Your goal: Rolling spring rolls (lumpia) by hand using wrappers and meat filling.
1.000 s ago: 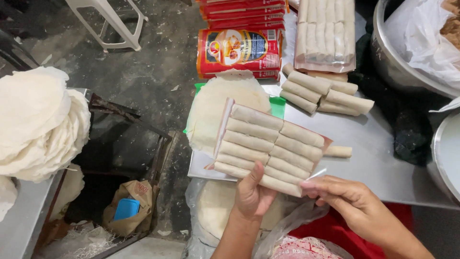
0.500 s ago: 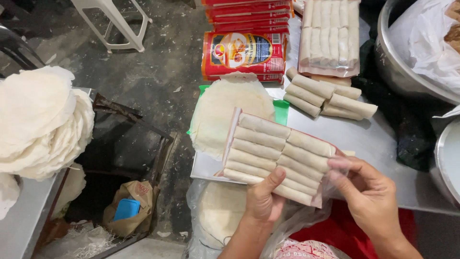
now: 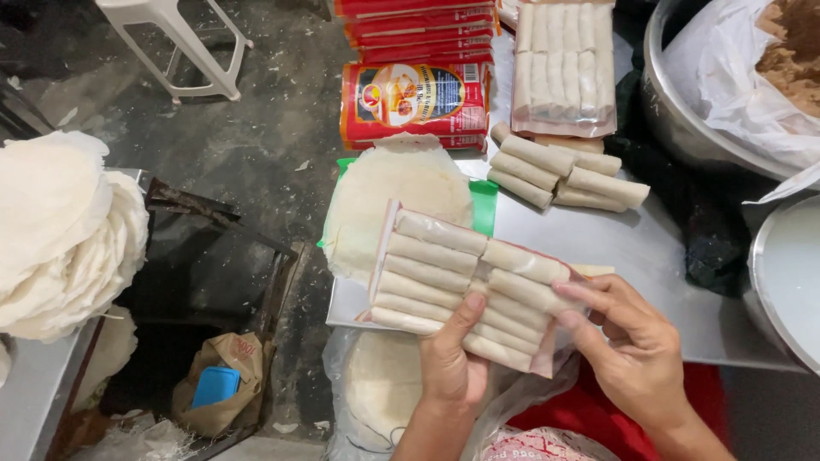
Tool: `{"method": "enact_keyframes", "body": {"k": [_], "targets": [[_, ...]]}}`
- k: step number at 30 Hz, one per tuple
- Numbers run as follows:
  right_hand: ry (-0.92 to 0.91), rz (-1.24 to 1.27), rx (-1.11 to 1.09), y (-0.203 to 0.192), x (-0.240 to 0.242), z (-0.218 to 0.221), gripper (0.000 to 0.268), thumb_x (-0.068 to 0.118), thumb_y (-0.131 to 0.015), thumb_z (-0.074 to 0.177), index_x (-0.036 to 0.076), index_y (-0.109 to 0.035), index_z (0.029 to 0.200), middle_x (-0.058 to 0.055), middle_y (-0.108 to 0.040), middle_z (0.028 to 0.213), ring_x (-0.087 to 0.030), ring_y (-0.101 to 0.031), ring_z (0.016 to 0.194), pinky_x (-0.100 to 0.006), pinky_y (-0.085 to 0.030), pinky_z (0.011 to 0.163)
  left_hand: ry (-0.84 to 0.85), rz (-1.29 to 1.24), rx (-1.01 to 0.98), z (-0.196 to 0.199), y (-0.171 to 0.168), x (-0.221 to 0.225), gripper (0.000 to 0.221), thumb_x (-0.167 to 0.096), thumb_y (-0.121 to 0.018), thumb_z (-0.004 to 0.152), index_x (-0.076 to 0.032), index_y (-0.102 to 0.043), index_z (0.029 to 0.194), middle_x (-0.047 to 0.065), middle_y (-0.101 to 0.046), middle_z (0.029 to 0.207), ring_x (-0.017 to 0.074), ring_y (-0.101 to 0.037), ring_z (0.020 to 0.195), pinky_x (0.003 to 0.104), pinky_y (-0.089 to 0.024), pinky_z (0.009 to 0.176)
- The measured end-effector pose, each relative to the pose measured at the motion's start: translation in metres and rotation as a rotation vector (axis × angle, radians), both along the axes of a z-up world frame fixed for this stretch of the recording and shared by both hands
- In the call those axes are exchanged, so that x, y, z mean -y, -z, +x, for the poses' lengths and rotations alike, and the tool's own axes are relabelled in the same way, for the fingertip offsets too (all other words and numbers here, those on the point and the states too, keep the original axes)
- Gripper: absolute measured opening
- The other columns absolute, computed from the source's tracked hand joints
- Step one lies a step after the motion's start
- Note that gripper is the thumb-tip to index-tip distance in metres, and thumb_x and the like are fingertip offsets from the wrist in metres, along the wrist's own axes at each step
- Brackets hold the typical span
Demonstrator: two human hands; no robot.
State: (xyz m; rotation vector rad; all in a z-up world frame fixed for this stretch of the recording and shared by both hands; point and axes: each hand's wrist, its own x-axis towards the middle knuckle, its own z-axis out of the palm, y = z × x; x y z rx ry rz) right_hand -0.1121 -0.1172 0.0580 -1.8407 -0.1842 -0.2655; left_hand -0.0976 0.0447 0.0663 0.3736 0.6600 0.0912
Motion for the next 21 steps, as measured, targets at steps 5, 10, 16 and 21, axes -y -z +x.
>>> {"method": "enact_keyframes", "body": {"k": [5, 10, 16, 21], "targets": [[-0.110, 0.014, -0.096, -0.011, 0.030, 0.009, 0.030, 0.004, -0.062, 0.094, 0.001, -0.074, 0.121, -0.013, -0.070, 0.112, -0.018, -0.066, 0.095, -0.026, -0.061, 0.075, -0.089, 0.078, -0.138, 0.006, -0.001, -0.022, 0.075, 0.006, -0.066, 0.068, -0.001, -0.059, 0.142, 0.015, -0.066, 0.140, 0.0329, -0.062, 0.124, 0.050, -0.050, 0.109], [0.125, -0.080, -0.167, -0.034, 0.047, 0.048, 0.027, 0.008, -0.061, 0.102, 0.004, -0.071, 0.127, -0.006, -0.068, 0.084, -0.012, -0.059, 0.089, -0.024, -0.043, 0.094, -0.214, 0.157, -0.146, 0.009, -0.022, -0.047, 0.076, 0.001, -0.063, 0.071, -0.009, -0.056, 0.146, 0.009, -0.063, 0.143, 0.0280, -0.061, 0.128, 0.046, -0.049, 0.113], [0.178, -0.175, 0.142, -0.032, 0.036, 0.125, 0.022, 0.002, -0.066, 0.109, -0.005, -0.069, 0.130, -0.013, -0.059, 0.110, -0.026, -0.074, 0.097, -0.029, -0.059, 0.087, -0.199, 0.114, -0.158, 0.008, -0.026, -0.044, 0.073, 0.002, -0.060, 0.074, -0.010, -0.056, 0.146, 0.008, -0.063, 0.142, 0.0277, -0.060, 0.127, 0.046, -0.048, 0.113], [0.273, -0.584, 0.233, -0.012, 0.038, 0.145, 0.011, 0.014, -0.075, 0.101, 0.007, -0.072, 0.110, -0.006, -0.070, 0.089, -0.020, -0.065, 0.079, -0.035, -0.050, 0.077, -0.184, 0.141, -0.137, 0.006, -0.030, -0.039, 0.081, 0.005, -0.058, 0.072, -0.013, -0.052, 0.151, 0.008, -0.061, 0.148, 0.0285, -0.057, 0.133, 0.048, -0.046, 0.115]]}}
